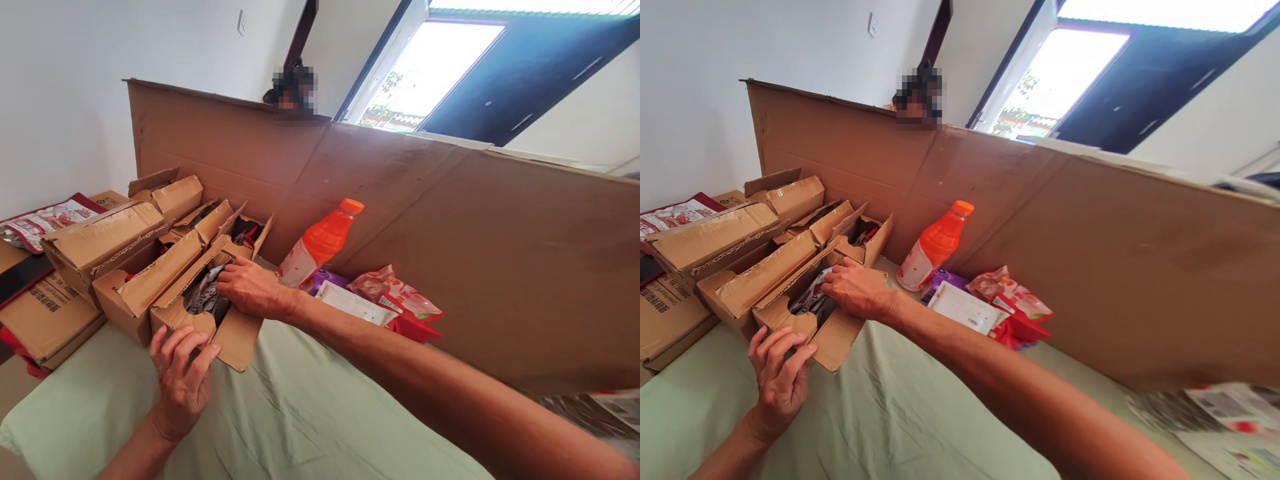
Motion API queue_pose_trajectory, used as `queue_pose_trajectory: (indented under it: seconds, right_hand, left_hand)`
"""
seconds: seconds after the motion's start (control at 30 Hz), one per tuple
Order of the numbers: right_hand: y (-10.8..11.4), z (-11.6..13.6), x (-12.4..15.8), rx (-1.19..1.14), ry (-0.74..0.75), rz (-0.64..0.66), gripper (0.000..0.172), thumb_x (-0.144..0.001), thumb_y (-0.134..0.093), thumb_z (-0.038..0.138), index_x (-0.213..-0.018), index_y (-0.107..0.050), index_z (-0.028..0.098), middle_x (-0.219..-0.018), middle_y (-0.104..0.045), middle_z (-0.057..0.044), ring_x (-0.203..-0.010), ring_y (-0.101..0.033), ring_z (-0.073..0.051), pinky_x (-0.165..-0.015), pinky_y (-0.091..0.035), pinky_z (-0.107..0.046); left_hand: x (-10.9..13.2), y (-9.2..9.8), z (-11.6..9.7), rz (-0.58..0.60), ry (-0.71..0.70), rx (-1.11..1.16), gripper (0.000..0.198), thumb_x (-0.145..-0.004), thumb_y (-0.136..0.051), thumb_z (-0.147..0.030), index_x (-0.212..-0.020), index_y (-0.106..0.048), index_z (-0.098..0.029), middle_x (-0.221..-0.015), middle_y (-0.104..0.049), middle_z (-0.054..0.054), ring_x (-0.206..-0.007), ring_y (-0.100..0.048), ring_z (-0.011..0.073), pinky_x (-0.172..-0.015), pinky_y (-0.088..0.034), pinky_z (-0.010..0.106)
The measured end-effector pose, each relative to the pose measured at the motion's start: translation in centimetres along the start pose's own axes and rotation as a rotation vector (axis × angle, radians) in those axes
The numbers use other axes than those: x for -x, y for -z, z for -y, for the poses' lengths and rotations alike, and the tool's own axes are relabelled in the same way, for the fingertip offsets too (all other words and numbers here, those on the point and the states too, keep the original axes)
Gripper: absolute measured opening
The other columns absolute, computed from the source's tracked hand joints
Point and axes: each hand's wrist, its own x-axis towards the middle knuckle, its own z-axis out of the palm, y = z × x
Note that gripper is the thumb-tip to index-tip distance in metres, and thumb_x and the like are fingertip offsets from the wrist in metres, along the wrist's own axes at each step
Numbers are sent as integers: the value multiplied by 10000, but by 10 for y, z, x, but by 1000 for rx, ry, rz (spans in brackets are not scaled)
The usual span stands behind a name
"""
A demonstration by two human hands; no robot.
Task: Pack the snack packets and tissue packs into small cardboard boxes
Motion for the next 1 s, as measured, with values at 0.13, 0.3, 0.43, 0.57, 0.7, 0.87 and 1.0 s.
queue_pose_trajectory:
  seconds: [0.13,0.3,0.43,0.57,0.7,0.87,1.0]
  right_hand:
    - [-1,-4,-3,0,-26,-57,323,-957,-545,121,-1238,-697,165,-1157,-718,-150,-1082,-623,-263,-891,-371,-380]
    - [2,-6,-26,-42,75,8,283,-924,-579,102,-1139,-744,184,-1178,-745,-135,-1074,-638,-248,-872,-377,-360]
    - [-6,-4,-32,-132,49,-18,219,-925,-561,89,-909,-765,171,-994,-787,-113,-930,-667,-218,-829,-360,-349]
    - [-13,-4,-19,-266,-60,-182,239,-912,-531,59,-870,-753,137,-950,-783,-137,-921,-679,-224,-818,-357,-347]
    - [-11,-11,-8,-372,-53,-261,234,-934,-547,102,-844,-756,154,-924,-789,-111,-893,-694,-202,-823,-406,-318]
    - [-5,-16,-1,-512,-102,-409,200,-935,-581,138,-923,-778,168,-1003,-800,-91,-950,-717,-188,-875,-479,-285]
    - [-2,-18,10,-671,-224,-596,251,-945,-527,179,-995,-773,188,-1046,-788,-69,-975,-713,-195,-886,-515,-297]
  left_hand:
    - [4,-1,-2,-8,8,-15,298,-934,-549,-24,-1099,-691,-228,-1079,-672,77,-1201,-590,233,-1199,-304,515]
    - [5,-1,0,-3,0,-24,280,-911,-588,-17,-1088,-688,-210,-1209,-589,116,-1311,-516,275,-1191,-316,526]
    - [7,-1,5,-35,-2,-37,348,-892,-620,3,-1153,-648,-226,-1183,-599,90,-1293,-528,257,-1201,-323,521]
    - [10,-2,8,-111,39,-53,488,-894,-683,-79,-1331,-527,-234,-1170,-594,83,-1213,-571,249,-1156,-406,539]
    - [10,-3,11,-149,89,-70,648,-919,-688,-226,-1495,-394,-191,-1338,-514,166,-1310,-510,299,-1125,-452,552]
    - [10,-4,16,-149,156,-86,687,-911,-686,-279,-1516,-378,-171,-1437,-460,209,-1381,-461,335,-1124,-448,553]
    - [11,-4,19,-150,166,-97,722,-902,-702,-312,-1519,-367,-150,-1422,-464,216,-1369,-471,334,-1127,-447,542]
